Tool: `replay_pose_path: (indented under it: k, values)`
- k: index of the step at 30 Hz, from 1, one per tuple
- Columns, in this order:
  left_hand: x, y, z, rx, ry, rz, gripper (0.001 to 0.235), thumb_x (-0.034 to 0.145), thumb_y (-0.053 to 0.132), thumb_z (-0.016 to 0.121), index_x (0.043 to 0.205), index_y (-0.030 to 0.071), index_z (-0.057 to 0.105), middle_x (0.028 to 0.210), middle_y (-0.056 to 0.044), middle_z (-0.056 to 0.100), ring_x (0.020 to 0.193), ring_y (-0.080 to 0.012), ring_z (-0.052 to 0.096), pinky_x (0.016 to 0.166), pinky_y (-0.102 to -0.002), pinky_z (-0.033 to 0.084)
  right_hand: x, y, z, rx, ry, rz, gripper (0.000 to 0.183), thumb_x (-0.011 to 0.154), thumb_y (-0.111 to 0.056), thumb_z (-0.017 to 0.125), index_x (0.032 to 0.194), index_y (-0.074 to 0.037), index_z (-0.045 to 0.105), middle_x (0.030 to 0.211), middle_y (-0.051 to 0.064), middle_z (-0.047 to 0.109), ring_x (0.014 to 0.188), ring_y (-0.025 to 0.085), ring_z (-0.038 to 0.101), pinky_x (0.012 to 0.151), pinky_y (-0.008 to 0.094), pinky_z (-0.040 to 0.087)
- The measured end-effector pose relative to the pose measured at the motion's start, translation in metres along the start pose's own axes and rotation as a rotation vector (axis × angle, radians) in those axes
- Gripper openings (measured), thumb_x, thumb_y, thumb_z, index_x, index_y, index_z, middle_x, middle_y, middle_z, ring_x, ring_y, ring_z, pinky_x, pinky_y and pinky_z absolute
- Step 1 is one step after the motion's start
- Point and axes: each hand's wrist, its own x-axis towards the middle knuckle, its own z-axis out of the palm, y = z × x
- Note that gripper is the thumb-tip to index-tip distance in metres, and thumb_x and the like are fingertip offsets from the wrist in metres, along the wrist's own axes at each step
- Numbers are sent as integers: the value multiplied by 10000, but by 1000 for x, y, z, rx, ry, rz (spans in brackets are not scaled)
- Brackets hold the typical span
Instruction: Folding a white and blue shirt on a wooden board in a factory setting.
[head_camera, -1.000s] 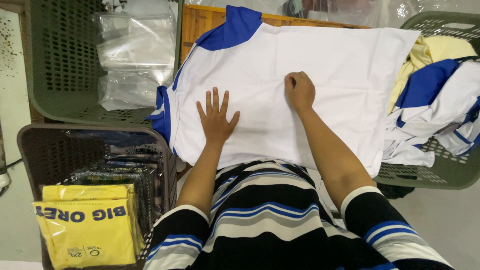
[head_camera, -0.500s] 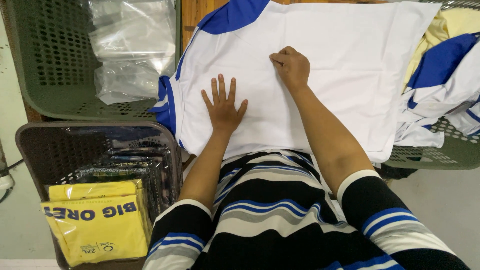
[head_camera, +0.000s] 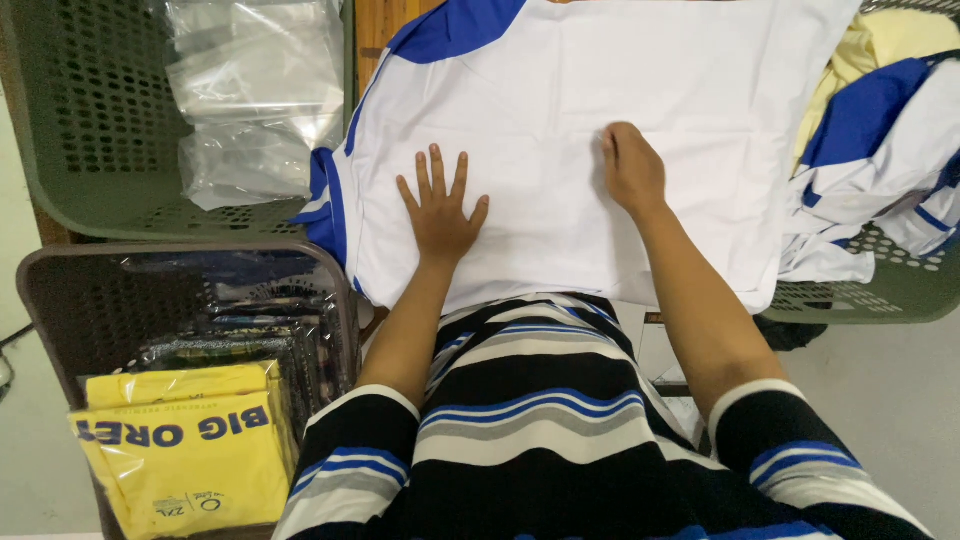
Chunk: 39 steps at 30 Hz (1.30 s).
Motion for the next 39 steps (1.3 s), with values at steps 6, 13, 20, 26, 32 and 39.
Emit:
replay_pose_path:
  k: [6, 13, 20, 26, 32, 39]
  values:
    - [-10, -5, -1, -272, 163, 164, 661, 708, 409, 623, 1312, 254, 405, 1400, -216, 175, 1300, -367, 144, 1022, -534, 98, -115, 142, -21, -172, 584, 461, 170, 952, -239, 371, 857, -161, 489, 629, 126, 593, 610, 349, 604, 529, 404, 441]
    - [-24, -2, -20, -149, -23, 65, 624, 769, 419, 574, 1328, 197, 409, 1403, -242, 124, 1292, -397, 57, 988, -561, -15, -151, 121, -28, -251, 316, 252, 527, 870, -182, 485, 1348, -22, 329, 1340, 302, 229, 1188, 490, 274, 931, 588, 256]
    - [51, -7, -15, -87, -96, 8, 644, 824, 438, 581, 1373, 232, 315, 1401, -239, 92, 1286, -412, 48, 963, -589, -41, -87, 120, -9, -146, -32, 278, 562, 908, -400, 375, 1399, -151, 267, 1438, 181, -24, 1286, 425, -43, 1002, 610, 1]
    - [112, -3, -41, -165, -166, -311, 543, 946, 266, 546, 1397, 175, 259, 1429, -151, 105, 1331, -256, 63, 1060, -465, -25, -25, 132, -50, -118, 36, 213, 584, 895, -338, 507, 1380, -75, 320, 1394, 214, 144, 1284, 370, 133, 1034, 487, 148]
    - [3, -18, -31, -58, -33, -544, 670, 905, 432, 443, 1396, 42, 207, 1415, -157, -42, 1321, -299, -42, 1041, -542, -37, -112, 129, -12, -162, 125, 224, 562, 929, -357, 412, 1384, -53, 288, 1371, 286, 17, 1274, 430, 14, 1028, 578, 116]
    - [-34, -44, 0, -474, 245, -721, 846, 812, 328, 664, 1366, 14, 107, 1435, -136, 49, 1320, -347, 85, 1069, -489, 165, -152, 116, -12, 39, 224, 824, 777, 897, -399, 473, 1337, 57, 24, 1425, 229, 53, 1329, 326, 32, 1061, 463, 11]
